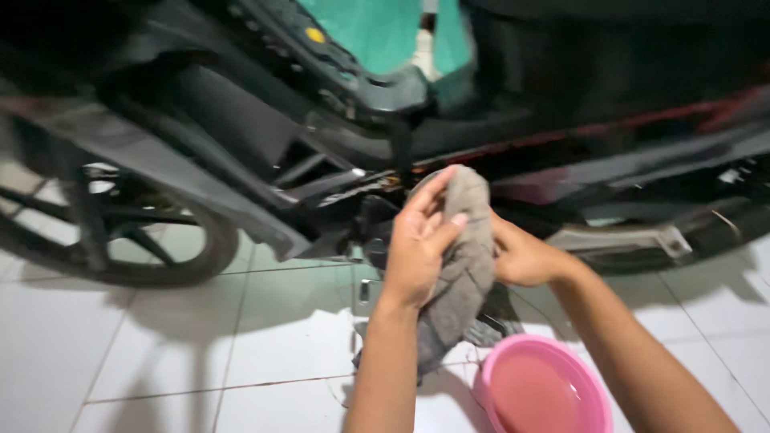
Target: The person wipes the lower side panels and engine area of a black motorcycle using a wet cloth. They repeatedly dip the cloth into a pink basin of water, wring it out, and continue wiping the same sections of the motorcycle's bodywork.
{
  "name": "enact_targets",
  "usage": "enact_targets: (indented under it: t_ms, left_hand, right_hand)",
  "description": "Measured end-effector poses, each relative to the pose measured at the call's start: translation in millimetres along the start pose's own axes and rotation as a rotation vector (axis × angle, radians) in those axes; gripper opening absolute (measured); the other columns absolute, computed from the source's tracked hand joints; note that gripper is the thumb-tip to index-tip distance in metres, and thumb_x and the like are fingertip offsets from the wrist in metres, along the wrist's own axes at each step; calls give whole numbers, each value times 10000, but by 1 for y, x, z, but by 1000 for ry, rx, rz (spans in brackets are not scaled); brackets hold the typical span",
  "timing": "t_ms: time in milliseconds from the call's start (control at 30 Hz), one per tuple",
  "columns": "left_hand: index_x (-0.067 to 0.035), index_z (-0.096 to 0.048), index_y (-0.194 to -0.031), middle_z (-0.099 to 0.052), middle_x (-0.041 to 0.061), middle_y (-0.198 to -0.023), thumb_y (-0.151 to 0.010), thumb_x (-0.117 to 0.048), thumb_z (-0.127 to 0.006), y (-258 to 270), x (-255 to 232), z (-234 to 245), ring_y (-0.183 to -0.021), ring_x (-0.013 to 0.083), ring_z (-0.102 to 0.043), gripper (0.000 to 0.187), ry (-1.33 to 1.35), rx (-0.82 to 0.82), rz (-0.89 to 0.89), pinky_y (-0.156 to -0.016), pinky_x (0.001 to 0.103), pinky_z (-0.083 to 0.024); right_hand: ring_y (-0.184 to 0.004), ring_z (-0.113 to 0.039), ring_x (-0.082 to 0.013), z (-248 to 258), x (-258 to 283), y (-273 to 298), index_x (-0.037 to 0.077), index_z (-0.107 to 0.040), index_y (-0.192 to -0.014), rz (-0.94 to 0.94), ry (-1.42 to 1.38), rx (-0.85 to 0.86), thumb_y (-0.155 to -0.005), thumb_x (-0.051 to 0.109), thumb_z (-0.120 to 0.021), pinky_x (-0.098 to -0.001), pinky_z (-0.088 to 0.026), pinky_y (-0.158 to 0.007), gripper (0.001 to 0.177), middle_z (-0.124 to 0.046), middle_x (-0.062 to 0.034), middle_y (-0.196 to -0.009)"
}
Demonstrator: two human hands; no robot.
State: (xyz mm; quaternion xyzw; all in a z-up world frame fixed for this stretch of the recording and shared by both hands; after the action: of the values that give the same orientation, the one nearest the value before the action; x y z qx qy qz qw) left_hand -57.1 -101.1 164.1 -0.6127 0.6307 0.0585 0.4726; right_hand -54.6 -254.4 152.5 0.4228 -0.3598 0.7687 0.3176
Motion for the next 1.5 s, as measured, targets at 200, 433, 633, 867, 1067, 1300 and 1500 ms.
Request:
enact_targets:
  t_ms: [200, 433, 633, 867, 1067, 1300, 1500]
  left_hand:
    - [2, -541, -1470, -629, 94, -1377, -955, 124, -595, 6, 62, -87, -1290, 164, -612, 532, -101, 265, 44, -1147, 327, -480]
    - [-49, -710, -1175, -762, 84, -1024, -783, 123, -560, 22, 203, -80, -973, 151, -716, 453, -560, 282, 305, -883, 290, -563]
    - [-81, -802, -1030, -764, 168, -931, -760, 28, -580, 96, 376, -6, -867, 271, -729, 366, -942, 194, 478, -817, 360, -565]
    - [-100, -658, -1194, -622, 210, -1240, -736, -86, -714, 179, 373, 10, -1141, 446, -621, 462, -1602, -137, 566, -863, 502, -531]
    - [-40, -465, -1382, -638, 207, -1267, -989, -191, -570, 232, 368, 35, -1166, 399, -653, 434, -1422, -246, 1110, -974, 485, -532]
    - [-19, -378, -1465, -593, 227, -1332, -968, -69, -479, 273, 378, 71, -1159, 422, -631, 510, -1367, -359, 1005, -962, 503, -513]
    - [-14, -417, -1444, -642, 236, -1261, -919, -30, -496, 310, 347, 117, -1123, 414, -660, 531, -1492, -316, 1040, -914, 487, -561]
  right_hand:
    - [-1191, -631, -152, 67, 29, 100, 141, -262, -1621, -24, 80, -168, -861, 91, -774, -321, -503, -1054, 918, -659, -56, -1300]
    - [-841, -686, -178, 114, -70, 196, 32, -641, -1183, -590, 277, -173, -677, 0, -801, -340, -576, -724, 532, -745, -98, -963]
    - [-859, -739, -214, 84, -234, 272, 9, -684, -1122, -773, 301, -37, -650, 66, -823, -373, -628, -777, 495, -765, -117, -944]
    - [-1064, -656, -418, 64, -349, 326, 48, -549, -1336, -894, 917, -2, -754, 251, -828, -475, -563, -890, 677, -568, -275, -1293]
    - [-1039, -688, -442, 66, -425, 330, -15, -561, -1247, -969, 1004, 40, -932, 300, -671, -490, -580, -867, 459, -666, -310, -1156]
    - [-926, -698, -454, 59, -433, 313, 91, -626, -1145, -825, 945, 0, -980, 248, -573, -554, -553, -803, 234, -715, -264, -988]
    - [-899, -688, -464, 5, -437, 286, 45, -607, -1117, -645, 867, 52, -969, 188, -555, -554, -539, -806, 212, -718, -282, -927]
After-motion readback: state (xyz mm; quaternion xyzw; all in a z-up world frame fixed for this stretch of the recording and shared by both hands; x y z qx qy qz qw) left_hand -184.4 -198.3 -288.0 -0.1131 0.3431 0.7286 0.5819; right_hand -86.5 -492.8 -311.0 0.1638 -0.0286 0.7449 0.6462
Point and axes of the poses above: each hand's wrist, its own y-axis away from the middle knuckle, its own z-axis out of the back of the hand, x = y × z, the point moved 4 cm from there along -y, towards the middle knuckle
